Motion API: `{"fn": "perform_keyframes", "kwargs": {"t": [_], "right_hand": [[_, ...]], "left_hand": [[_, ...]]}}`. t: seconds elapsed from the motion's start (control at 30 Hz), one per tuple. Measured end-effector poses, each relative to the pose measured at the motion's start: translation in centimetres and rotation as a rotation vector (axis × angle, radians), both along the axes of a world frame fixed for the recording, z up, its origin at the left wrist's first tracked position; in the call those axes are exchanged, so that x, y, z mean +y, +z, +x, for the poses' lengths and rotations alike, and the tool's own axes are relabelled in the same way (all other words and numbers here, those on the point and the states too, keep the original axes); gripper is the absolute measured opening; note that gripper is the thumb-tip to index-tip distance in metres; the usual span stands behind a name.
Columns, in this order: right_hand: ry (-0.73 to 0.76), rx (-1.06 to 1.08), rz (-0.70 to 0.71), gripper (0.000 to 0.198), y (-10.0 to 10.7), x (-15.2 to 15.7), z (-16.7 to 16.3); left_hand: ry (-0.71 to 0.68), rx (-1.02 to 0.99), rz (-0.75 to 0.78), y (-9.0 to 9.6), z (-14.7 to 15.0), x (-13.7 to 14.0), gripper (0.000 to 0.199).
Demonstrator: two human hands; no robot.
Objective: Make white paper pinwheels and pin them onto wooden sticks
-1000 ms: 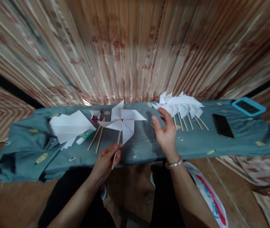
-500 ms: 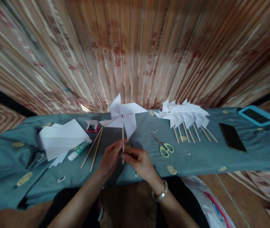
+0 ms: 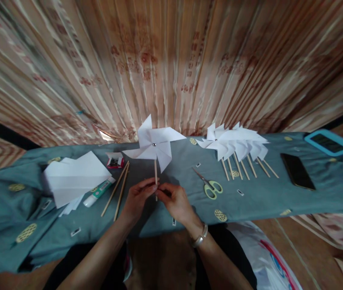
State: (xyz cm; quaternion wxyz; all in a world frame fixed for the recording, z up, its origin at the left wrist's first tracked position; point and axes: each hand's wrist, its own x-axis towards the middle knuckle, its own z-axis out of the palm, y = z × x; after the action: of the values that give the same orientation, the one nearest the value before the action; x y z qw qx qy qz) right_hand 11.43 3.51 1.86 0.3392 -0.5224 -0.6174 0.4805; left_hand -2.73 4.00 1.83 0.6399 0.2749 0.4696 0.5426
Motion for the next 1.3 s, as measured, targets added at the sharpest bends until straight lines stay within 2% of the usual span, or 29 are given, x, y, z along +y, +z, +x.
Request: {"fn": "perform_keyframes", "kwargs": {"t": [0.13,0.3,0.37,0.43,0.57,0.9,1.13,1.3], "right_hand": [[0.009,0.018,-0.011,0.021,0.1,0.2,0.5],[-0.311,0.197,0.061,0.033,0.5,2.1,2.2],[-0.348,0.318,0.076,0.044,0.7,2.9,2.5],[-0.325,0.429,0.068,0.048,0.8,3.4,2.4],[-0.325,0.547,0.019,0.041,1.3,3.7,2.0],[-0.411,0.607,0.01,0.039,2.4,3.4,2.3],[-0.349,0.663,-0.105,0.038,2.6,3.0,2.2],[-0.292,0.645,-0.098,0.035,2.5,2.8,1.7]], "left_hand": [[-0.002,0.028,0.003,-0.1,-0.3,-0.3,0.028],[-0.017,0.087,0.006,0.0,-0.3,-0.4,0.024],[-0.025,0.096,0.006,0.0,-0.2,-0.5,0.022],[-0.041,0.104,0.002,-0.2,0.0,-0.5,0.023],[-0.063,0.115,-0.005,-0.6,0.1,-0.6,0.025],[-0.091,0.151,0.027,-0.9,0.2,-0.5,0.028],[-0.068,0.179,0.05,-1.2,0.6,-0.3,0.028],[-0.074,0.145,0.061,-1.2,1.0,-0.4,0.026]]}}
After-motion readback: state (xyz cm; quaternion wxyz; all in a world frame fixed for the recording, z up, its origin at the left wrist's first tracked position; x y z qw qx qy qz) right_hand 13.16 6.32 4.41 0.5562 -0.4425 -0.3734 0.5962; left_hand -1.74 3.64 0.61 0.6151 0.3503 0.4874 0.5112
